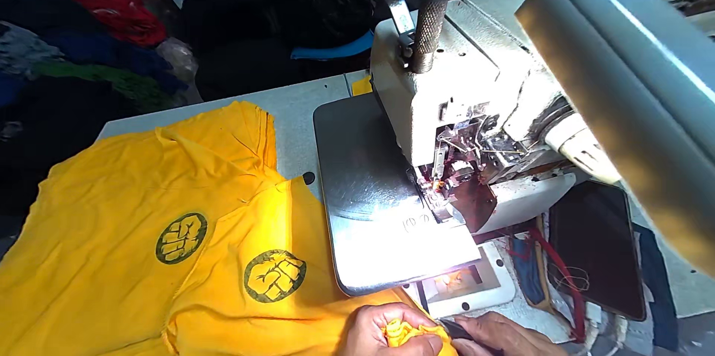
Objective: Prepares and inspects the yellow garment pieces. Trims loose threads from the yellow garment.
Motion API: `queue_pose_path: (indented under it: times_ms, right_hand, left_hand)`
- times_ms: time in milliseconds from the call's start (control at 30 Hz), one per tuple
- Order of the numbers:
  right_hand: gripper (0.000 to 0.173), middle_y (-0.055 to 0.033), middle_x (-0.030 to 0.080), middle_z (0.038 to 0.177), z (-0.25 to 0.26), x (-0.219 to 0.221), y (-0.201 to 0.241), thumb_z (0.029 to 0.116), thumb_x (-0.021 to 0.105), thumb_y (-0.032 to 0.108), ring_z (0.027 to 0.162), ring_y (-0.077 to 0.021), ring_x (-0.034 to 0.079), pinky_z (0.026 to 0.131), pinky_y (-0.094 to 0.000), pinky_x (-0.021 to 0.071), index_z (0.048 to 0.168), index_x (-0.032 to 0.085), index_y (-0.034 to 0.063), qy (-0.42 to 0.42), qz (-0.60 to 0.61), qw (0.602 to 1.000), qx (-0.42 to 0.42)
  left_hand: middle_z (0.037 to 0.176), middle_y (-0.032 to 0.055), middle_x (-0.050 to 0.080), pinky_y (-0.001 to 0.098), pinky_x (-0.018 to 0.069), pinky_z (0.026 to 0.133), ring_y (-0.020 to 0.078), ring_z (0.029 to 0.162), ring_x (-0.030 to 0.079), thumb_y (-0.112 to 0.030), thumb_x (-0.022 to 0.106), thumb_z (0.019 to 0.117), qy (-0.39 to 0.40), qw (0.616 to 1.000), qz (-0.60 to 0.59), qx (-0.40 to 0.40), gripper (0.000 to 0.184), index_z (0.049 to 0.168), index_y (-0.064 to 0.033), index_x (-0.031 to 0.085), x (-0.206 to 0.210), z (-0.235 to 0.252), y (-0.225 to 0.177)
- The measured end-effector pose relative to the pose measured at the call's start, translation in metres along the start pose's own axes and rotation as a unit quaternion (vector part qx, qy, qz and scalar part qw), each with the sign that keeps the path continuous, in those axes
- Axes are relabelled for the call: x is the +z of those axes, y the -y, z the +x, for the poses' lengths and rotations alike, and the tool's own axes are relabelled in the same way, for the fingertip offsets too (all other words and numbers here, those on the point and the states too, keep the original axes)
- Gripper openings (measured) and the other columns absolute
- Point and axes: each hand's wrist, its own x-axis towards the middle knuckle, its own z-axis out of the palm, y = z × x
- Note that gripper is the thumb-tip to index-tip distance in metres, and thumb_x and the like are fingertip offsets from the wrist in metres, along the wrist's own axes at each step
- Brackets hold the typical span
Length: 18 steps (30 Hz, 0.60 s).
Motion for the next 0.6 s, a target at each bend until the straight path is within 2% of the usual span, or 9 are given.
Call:
queue_pose_path:
  times_ms: [133,233,300,600]
  right_hand:
    - [0.018,-0.0149,0.068,0.085,-0.0037,-0.0002,0.0032,0.0997,0.065,0.01,0.076,-0.0082,0.064,0.071,-0.016,0.0527,0.109,0.068,-0.0052,-0.042,-0.013,0.999,0.029]
    - [0.022,-0.016,0.068,0.085,-0.006,-0.0034,0.005,0.0962,0.071,0.012,0.073,-0.0132,0.065,0.067,-0.02,0.0534,0.11,0.069,-0.005,-0.015,-0.029,0.999,0.011]
    - [0.022,-0.017,0.069,0.086,-0.0064,-0.0038,0.0066,0.0961,0.071,0.012,0.075,-0.015,0.066,0.068,-0.0209,0.0539,0.109,0.07,-0.0049,0.0,-0.04,0.999,0.007]
    - [0.021,-0.0159,0.07,0.086,-0.0044,-0.0066,0.0048,0.096,0.072,0.013,0.074,-0.0137,0.066,0.067,-0.0203,0.0536,0.109,0.07,-0.0034,0.004,-0.044,0.999,0.009]
  left_hand:
    - [0.077,-0.0035,0.072,0.0196,0.0545,0.063,-0.0001,0.068,0.065,0.003,0.069,0.0862,-0.017,1.0,-0.01,-0.009,0.012,0.093,-0.0042,0.076,0.0017,-0.0007,-0.0014]
    - [0.079,-0.0027,0.073,0.0204,0.0553,0.065,0.0007,0.07,0.066,0.003,0.069,0.0863,-0.016,1.0,-0.014,-0.011,0.013,0.094,-0.0039,0.076,0.0016,-0.0005,-0.0018]
    - [0.08,-0.0024,0.074,0.0208,0.0559,0.066,0.0011,0.07,0.067,0.004,0.069,0.0863,-0.012,1.0,-0.02,-0.006,0.013,0.094,-0.004,0.076,0.0011,-0.0004,-0.0012]
    - [0.078,-0.0038,0.072,0.0198,0.0539,0.063,0.0,0.068,0.065,0.002,0.07,0.086,-0.004,1.0,-0.009,-0.006,0.013,0.094,-0.0051,0.077,-0.0009,0.0003,0.0001]
